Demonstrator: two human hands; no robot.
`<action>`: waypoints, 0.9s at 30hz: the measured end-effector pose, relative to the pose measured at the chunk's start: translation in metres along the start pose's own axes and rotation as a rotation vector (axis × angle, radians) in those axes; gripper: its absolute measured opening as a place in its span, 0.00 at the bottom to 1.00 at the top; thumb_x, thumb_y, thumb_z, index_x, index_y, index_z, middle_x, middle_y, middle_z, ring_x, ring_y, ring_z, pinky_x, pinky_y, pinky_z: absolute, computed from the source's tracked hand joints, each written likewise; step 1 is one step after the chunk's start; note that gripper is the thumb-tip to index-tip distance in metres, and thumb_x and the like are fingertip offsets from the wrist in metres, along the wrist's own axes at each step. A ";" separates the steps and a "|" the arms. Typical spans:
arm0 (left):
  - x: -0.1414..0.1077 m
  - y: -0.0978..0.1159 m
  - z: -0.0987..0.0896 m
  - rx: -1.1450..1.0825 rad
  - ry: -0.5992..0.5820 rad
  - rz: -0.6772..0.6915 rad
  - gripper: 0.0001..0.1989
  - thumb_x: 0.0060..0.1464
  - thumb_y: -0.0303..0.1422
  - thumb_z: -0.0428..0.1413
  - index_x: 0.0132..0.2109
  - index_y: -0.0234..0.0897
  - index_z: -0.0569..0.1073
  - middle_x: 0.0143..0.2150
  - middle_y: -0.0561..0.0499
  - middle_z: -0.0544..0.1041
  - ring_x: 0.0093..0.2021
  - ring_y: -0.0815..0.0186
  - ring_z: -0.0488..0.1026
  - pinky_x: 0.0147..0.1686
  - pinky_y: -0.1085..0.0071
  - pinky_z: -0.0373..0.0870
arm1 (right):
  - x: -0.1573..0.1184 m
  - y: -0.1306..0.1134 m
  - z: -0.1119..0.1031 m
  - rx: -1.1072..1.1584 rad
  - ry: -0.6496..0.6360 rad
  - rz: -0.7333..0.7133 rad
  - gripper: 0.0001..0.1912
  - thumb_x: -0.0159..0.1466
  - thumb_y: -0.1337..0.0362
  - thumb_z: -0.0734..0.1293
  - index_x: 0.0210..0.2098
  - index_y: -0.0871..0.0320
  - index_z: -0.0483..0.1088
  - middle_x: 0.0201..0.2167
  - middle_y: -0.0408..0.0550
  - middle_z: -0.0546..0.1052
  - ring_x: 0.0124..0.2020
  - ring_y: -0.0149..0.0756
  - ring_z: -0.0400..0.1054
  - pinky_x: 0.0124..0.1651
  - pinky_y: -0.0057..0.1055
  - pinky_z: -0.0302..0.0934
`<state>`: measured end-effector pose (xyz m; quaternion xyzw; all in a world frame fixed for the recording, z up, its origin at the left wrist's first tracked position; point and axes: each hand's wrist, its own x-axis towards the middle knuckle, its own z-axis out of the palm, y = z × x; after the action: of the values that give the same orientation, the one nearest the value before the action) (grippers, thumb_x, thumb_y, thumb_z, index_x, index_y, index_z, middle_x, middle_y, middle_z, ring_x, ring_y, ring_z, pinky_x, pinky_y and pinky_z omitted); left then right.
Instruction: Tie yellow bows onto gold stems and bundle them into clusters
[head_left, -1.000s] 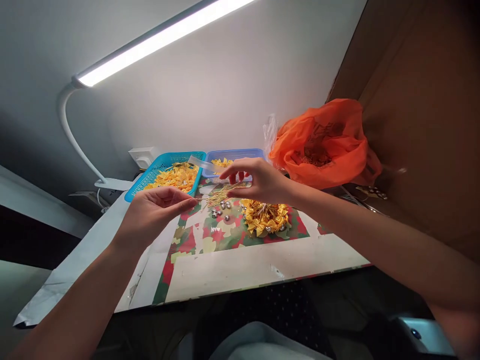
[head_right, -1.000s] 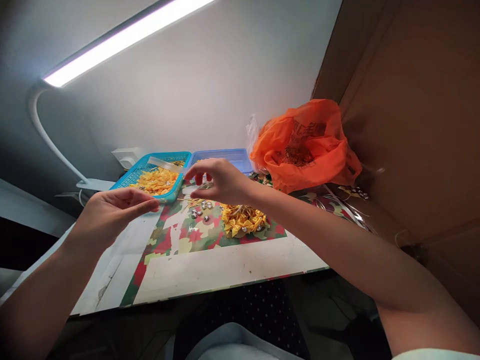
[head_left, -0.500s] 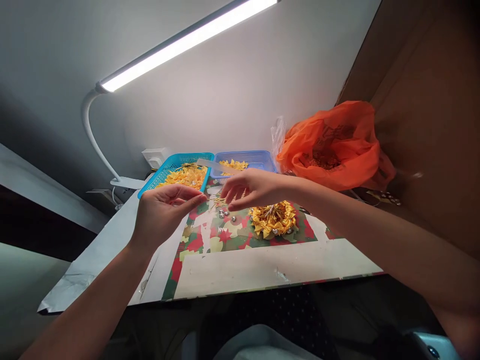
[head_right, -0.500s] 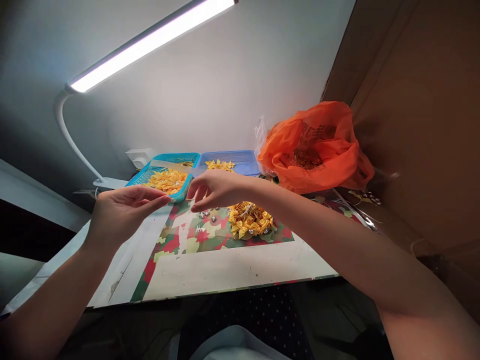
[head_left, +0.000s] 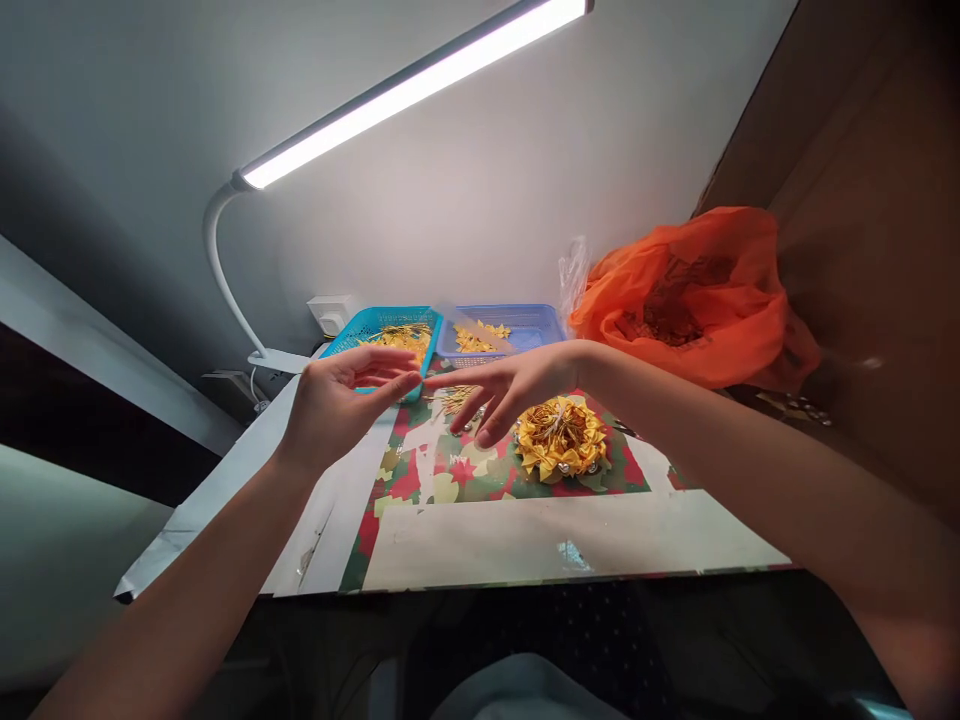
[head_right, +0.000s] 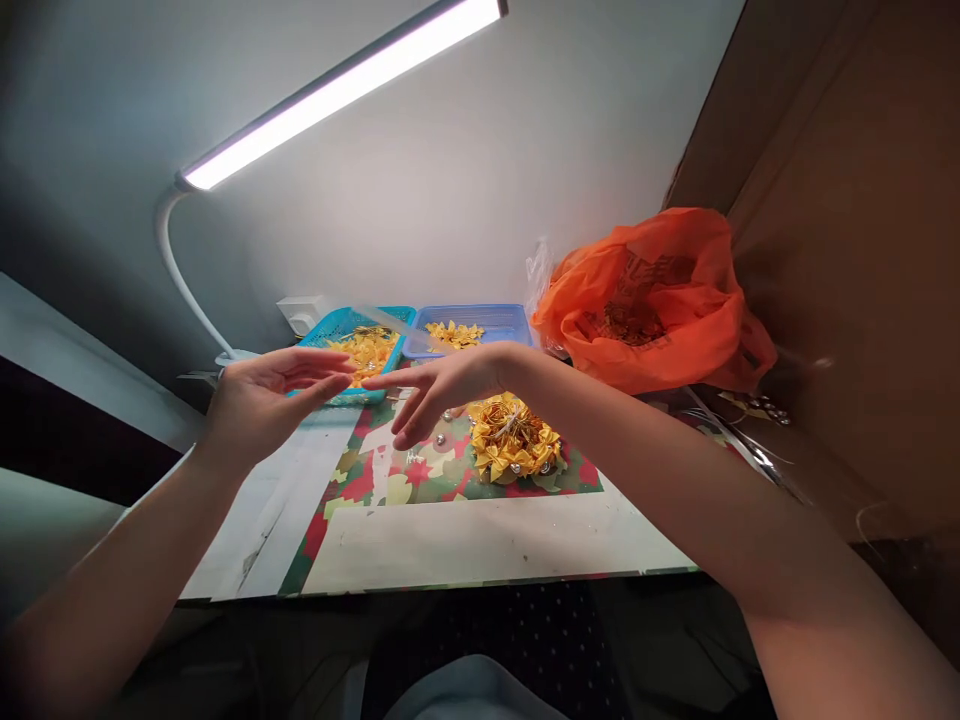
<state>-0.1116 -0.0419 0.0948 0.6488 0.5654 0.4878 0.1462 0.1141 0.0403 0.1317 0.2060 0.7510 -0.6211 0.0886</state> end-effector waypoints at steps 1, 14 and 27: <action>-0.001 -0.003 -0.001 0.017 0.043 0.025 0.19 0.49 0.45 0.64 0.46 0.40 0.79 0.45 0.47 0.82 0.45 0.59 0.79 0.48 0.63 0.76 | 0.000 0.003 0.000 0.033 -0.006 -0.016 0.55 0.53 0.65 0.77 0.71 0.46 0.44 0.57 0.54 0.74 0.49 0.35 0.74 0.50 0.31 0.67; -0.056 -0.065 0.023 -0.802 -0.291 -0.542 0.31 0.51 0.51 0.60 0.58 0.45 0.67 0.66 0.41 0.66 0.57 0.49 0.73 0.46 0.59 0.78 | -0.003 0.069 0.020 0.686 0.045 -0.322 0.50 0.57 0.62 0.72 0.69 0.39 0.40 0.70 0.52 0.56 0.62 0.46 0.64 0.53 0.43 0.67; -0.079 -0.067 0.018 -0.721 -0.333 -0.802 0.27 0.53 0.36 0.64 0.59 0.46 0.68 0.57 0.44 0.75 0.36 0.65 0.81 0.25 0.76 0.76 | 0.015 0.098 0.078 0.404 0.212 -0.386 0.44 0.50 0.60 0.69 0.65 0.53 0.53 0.69 0.55 0.54 0.67 0.47 0.54 0.64 0.45 0.54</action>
<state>-0.1278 -0.0832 -0.0005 0.3602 0.5345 0.4475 0.6200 0.1327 -0.0181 0.0212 0.1368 0.6427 -0.7381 -0.1529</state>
